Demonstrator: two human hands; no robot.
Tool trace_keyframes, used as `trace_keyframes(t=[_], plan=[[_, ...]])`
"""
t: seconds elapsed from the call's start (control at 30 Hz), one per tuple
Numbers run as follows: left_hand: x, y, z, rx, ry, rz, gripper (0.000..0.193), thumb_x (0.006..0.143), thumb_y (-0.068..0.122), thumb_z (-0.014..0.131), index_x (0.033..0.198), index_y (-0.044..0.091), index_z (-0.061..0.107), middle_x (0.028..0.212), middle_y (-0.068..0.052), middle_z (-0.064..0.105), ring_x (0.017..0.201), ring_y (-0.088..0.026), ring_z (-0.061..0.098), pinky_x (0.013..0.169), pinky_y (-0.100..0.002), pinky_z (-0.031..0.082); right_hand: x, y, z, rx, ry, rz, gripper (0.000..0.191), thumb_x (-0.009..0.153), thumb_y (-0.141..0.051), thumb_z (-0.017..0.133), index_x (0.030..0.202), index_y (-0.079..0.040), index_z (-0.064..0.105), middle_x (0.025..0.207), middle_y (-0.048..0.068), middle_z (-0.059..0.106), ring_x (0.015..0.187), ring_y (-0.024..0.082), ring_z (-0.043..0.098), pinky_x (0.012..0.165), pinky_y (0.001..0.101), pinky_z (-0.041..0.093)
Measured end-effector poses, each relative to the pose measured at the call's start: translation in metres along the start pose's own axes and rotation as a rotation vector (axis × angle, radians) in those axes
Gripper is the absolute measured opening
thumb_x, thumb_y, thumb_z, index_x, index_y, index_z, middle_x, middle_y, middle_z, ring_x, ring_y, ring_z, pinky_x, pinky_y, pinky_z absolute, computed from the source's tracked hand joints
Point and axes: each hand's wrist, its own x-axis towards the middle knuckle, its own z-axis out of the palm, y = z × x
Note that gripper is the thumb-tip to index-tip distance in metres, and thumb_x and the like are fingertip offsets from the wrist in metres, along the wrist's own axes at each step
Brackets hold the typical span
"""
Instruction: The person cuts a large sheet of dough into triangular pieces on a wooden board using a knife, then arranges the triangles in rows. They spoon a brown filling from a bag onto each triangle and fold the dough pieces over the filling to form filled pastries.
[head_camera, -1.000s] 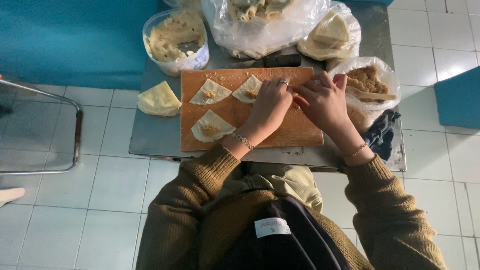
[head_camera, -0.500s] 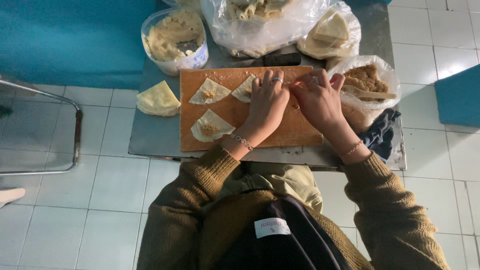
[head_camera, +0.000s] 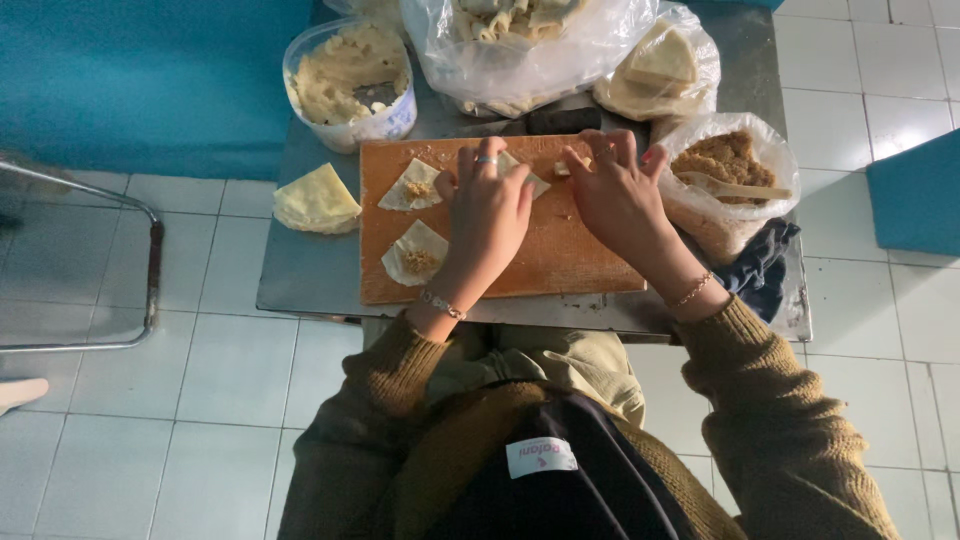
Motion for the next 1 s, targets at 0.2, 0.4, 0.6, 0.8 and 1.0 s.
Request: trace_keyframes(t=[0.2,0.4,0.6,0.8,1.0], plan=[[-0.021,-0.015,-0.032,-0.032,0.089,-0.066,0.015,0.088,0.022,0.075,0.101,0.015,0.076,0.117,-0.005,0.058,0.115,-0.03,0.053,0.089,-0.055,0.035,0.017,0.004,-0.003,0.104,-0.045,0.02,0.026,0.096,-0.025,0.074,0.119,-0.015,0.073,0.137,0.006,0.051,0.127,0.029,0.041,0.096,0.056,0.033],[-0.017,-0.038,-0.033,0.041,0.047,-0.1,0.012,0.088,0.021,0.078,0.098,0.014,0.075,0.104,-0.002,0.06,0.108,-0.026,0.055,0.091,-0.051,0.033,0.021,0.005,-0.017,0.147,0.041,-0.098,0.006,0.092,-0.022,0.072,0.094,-0.019,0.077,0.125,0.0,0.065,0.125,0.023,0.052,0.097,0.0523,0.034],[-0.015,-0.049,-0.026,0.022,0.081,-0.069,0.015,0.085,0.021,0.079,0.098,0.015,0.076,0.099,-0.003,0.06,0.105,-0.026,0.056,0.089,-0.05,0.033,0.033,0.019,-0.029,0.27,-0.078,-0.114,0.007,0.094,-0.025,0.073,0.095,-0.024,0.08,0.102,-0.008,0.077,0.104,0.015,0.067,0.093,0.044,0.037],[-0.012,-0.055,-0.019,0.034,0.09,-0.064,0.014,0.083,0.022,0.08,0.094,0.014,0.077,0.098,-0.004,0.062,0.104,-0.026,0.057,0.09,-0.052,0.033,0.03,0.037,-0.035,0.395,-0.179,-0.117,0.029,0.085,-0.024,0.08,0.114,-0.025,0.08,0.109,-0.003,0.074,0.106,0.016,0.066,0.096,0.0385,0.042],[-0.006,-0.059,-0.013,0.103,-0.001,-0.023,0.014,0.084,0.021,0.079,0.093,0.01,0.075,0.101,-0.007,0.063,0.108,-0.029,0.056,0.091,-0.05,0.035,0.042,0.029,-0.03,0.398,-0.056,-0.18,0.025,0.083,-0.019,0.078,0.108,-0.019,0.078,0.113,-0.001,0.075,0.113,0.024,0.067,0.101,0.0407,0.05]])
